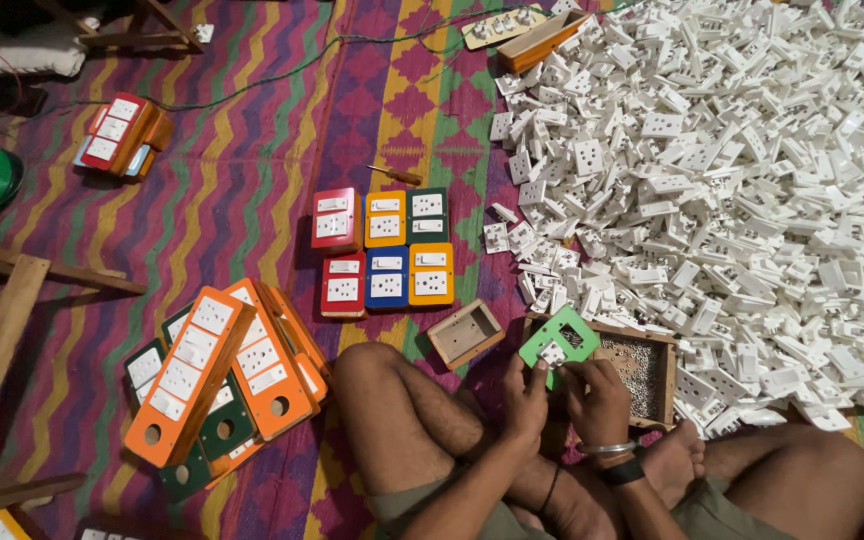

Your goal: The person sits on a patterned mat and assembles small electrical components, likely socket outlets, by inserting metal pins into white plastic frames. They handle multiple colored frames, including red and green, and place the assembled units into a wooden box.

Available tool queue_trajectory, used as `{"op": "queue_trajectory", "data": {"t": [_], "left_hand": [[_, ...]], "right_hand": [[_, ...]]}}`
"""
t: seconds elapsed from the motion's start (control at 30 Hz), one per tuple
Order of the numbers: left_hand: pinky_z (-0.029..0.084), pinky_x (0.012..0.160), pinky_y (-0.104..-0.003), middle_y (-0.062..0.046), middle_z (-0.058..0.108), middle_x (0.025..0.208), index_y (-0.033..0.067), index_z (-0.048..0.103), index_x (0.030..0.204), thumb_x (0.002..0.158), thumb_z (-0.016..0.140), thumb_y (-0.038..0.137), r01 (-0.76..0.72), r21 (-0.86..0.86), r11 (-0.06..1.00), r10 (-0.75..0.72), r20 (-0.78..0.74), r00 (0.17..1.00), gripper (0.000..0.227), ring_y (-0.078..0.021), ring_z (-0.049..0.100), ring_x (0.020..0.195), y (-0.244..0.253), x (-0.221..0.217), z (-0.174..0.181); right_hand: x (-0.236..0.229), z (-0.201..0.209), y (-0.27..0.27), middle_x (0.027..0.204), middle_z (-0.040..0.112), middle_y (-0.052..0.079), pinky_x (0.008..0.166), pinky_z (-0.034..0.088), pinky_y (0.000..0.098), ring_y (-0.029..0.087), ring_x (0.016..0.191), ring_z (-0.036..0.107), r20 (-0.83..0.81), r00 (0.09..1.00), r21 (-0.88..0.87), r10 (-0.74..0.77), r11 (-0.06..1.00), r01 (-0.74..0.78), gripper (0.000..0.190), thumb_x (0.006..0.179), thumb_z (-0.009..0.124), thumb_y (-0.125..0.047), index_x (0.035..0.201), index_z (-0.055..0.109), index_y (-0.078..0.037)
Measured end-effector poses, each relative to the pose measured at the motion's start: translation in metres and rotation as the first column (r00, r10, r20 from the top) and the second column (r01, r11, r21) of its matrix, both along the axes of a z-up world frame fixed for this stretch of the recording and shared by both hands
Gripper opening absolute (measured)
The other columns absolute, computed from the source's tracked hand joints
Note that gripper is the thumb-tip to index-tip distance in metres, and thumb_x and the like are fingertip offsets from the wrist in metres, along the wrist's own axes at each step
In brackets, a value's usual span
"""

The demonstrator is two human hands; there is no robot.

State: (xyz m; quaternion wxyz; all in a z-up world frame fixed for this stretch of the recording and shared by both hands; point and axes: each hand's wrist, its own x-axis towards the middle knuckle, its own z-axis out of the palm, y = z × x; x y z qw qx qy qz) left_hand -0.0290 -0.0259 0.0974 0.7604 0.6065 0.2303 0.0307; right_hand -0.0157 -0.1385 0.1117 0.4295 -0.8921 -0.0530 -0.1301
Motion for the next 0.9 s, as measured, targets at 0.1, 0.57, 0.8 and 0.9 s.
{"op": "queue_trajectory", "data": {"t": [0.1,0.57,0.8,0.9], "left_hand": [[0.050,0.090,-0.033,-0.007,0.070,0.113,0.0047,0.061,0.124,0.101,0.057,0.016,-0.027,-0.101,0.995,0.024,-0.034,0.999,0.026,-0.0146,0.061,0.103,0.001,-0.001,-0.003],[0.049,0.093,-0.031,-0.006,0.070,0.116,0.0058,0.061,0.128,0.101,0.058,0.016,-0.012,-0.096,0.995,0.003,-0.093,0.996,0.029,-0.0146,0.062,0.106,-0.002,-0.002,-0.003],[0.049,0.092,-0.031,-0.006,0.068,0.117,0.0069,0.059,0.129,0.101,0.057,0.015,-0.018,-0.175,0.984,0.008,-0.060,0.998,0.029,-0.0141,0.059,0.106,0.000,-0.001,-0.008],[0.051,0.090,-0.033,-0.004,0.066,0.116,0.0089,0.058,0.129,0.099,0.057,0.015,-0.058,-0.336,0.940,0.027,-0.097,0.995,0.030,-0.0131,0.059,0.105,-0.001,0.001,-0.007]], "right_hand": [[0.000,0.000,0.001,0.080,0.064,0.010,0.061,0.049,0.0375,0.027,0.066,0.062,-0.024,0.999,-0.014,0.041,0.999,-0.041,0.011,0.084,0.076,-0.011,0.093,0.074,-0.004],[-0.002,0.007,0.003,0.083,0.066,0.010,0.061,0.052,0.0386,0.030,0.067,0.065,0.067,0.998,-0.132,0.008,0.991,0.001,0.008,0.083,0.076,-0.009,0.091,0.075,-0.006],[0.001,0.009,0.003,0.080,0.064,0.009,0.059,0.052,0.0383,0.027,0.065,0.065,-0.017,1.000,-0.072,0.011,0.997,-0.012,0.013,0.083,0.080,-0.016,0.088,0.073,-0.006],[0.001,0.010,0.002,0.082,0.064,0.010,0.060,0.051,0.0381,0.027,0.065,0.064,0.035,0.999,-0.044,0.024,0.999,-0.022,0.012,0.085,0.077,-0.014,0.093,0.073,-0.006]]}}
